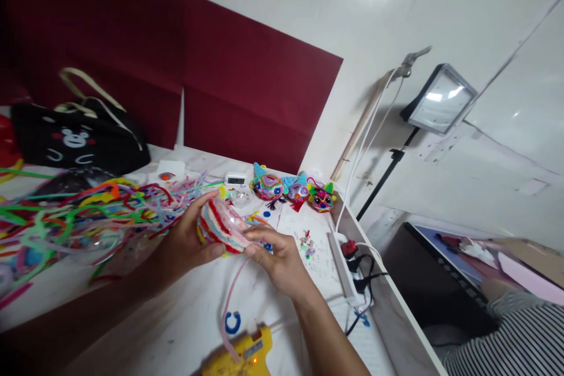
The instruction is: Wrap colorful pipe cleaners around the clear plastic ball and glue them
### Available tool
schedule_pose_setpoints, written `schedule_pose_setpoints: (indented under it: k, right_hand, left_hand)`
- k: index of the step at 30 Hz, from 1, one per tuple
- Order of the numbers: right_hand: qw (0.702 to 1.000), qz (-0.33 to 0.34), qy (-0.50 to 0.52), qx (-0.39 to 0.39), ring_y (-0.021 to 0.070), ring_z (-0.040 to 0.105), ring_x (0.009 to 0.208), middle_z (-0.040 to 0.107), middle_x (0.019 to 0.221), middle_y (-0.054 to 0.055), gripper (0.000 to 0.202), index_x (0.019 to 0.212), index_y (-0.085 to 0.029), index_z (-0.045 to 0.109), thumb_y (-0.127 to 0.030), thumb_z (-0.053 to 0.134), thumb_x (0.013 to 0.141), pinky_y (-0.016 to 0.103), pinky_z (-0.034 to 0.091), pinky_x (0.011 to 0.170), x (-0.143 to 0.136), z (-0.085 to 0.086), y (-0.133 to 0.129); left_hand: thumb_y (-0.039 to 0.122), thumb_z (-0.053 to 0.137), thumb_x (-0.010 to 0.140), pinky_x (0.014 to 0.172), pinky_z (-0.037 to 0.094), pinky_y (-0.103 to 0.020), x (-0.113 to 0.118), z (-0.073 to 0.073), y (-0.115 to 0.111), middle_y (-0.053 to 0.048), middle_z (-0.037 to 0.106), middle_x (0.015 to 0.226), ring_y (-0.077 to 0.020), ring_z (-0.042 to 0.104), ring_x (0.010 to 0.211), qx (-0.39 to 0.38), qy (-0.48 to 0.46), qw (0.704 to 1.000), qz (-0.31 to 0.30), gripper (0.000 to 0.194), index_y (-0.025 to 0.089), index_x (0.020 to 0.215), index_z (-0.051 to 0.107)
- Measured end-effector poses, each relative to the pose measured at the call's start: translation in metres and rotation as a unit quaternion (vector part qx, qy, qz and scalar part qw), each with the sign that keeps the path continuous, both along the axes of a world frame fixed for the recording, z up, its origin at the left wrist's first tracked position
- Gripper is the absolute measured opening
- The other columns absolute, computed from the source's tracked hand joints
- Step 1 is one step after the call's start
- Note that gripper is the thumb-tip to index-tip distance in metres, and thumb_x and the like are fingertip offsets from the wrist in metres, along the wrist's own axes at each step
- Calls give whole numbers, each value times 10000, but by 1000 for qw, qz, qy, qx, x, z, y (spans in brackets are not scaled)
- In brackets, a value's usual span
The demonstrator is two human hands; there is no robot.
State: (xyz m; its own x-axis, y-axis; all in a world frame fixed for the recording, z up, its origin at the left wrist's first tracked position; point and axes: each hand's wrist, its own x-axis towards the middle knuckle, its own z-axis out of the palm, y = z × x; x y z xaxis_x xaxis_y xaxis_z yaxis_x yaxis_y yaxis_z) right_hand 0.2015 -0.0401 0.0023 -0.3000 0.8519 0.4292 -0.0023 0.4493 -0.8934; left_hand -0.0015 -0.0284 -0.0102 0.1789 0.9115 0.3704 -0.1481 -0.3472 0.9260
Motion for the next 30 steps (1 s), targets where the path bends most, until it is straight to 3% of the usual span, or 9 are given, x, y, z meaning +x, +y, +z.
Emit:
schedule_pose_setpoints:
  k: [6, 12, 19, 22, 26, 30]
  right_hand:
    - [999, 10, -16, 36, 217, 649, 1037, 732, 1072, 39, 187, 1029, -311, 763, -317, 714, 848, 378, 478, 939, 1, 2, -4]
    - [999, -24, -13, 36, 190, 665, 975, 738, 1017, 15, 170, 1006, -317, 761, -266, 717, 849, 323, 486, 892, -2, 1, -8]
    - [998, -56, -29, 28, 205, 675, 927, 744, 970, 27, 148, 968, -264, 757, -333, 710, 845, 328, 502, 852, 0, 1, -7]
    - [997, -60, -31, 22, 214, 676, 929, 745, 970, 35, 164, 953, -253, 753, -363, 709, 839, 335, 508, 856, 2, 1, -5]
    - [998, -58, -27, 19, 212, 674, 941, 742, 980, 32, 145, 949, -259, 751, -346, 705, 842, 330, 502, 868, 4, 0, -2]
    - [998, -55, -21, 2, 211, 665, 927, 736, 955, 27, 134, 923, -263, 746, -359, 705, 839, 328, 496, 852, 6, -2, 1]
  left_hand:
    - [387, 826, 664, 973, 533, -398, -2, 4, -4, -124, 558, 1362, -345, 557, 1242, 30, 46, 998, 32, 959, 245, 1446, 289]
    - [358, 831, 670, 1037, 487, -412, -2, -2, -3, -130, 432, 1483, -341, 498, 1305, 69, 73, 993, 60, 972, 264, 1465, 279]
    - [367, 801, 704, 1080, 444, -433, -2, -2, -4, -131, 369, 1526, -344, 444, 1350, 83, 90, 990, 66, 926, 257, 1471, 294]
    - [414, 724, 776, 1074, 449, -409, -2, 3, -7, -114, 398, 1508, -327, 421, 1368, 72, 76, 993, 61, 780, 243, 1440, 352]
    - [460, 603, 861, 1145, 346, -429, -3, 8, -8, -90, 456, 1475, -316, 403, 1380, 66, 73, 992, 76, 624, 228, 1407, 409]
    - [460, 561, 888, 1132, 343, -452, -4, 9, -6, -99, 526, 1407, -321, 472, 1316, 63, 104, 990, 74, 537, 212, 1354, 465]
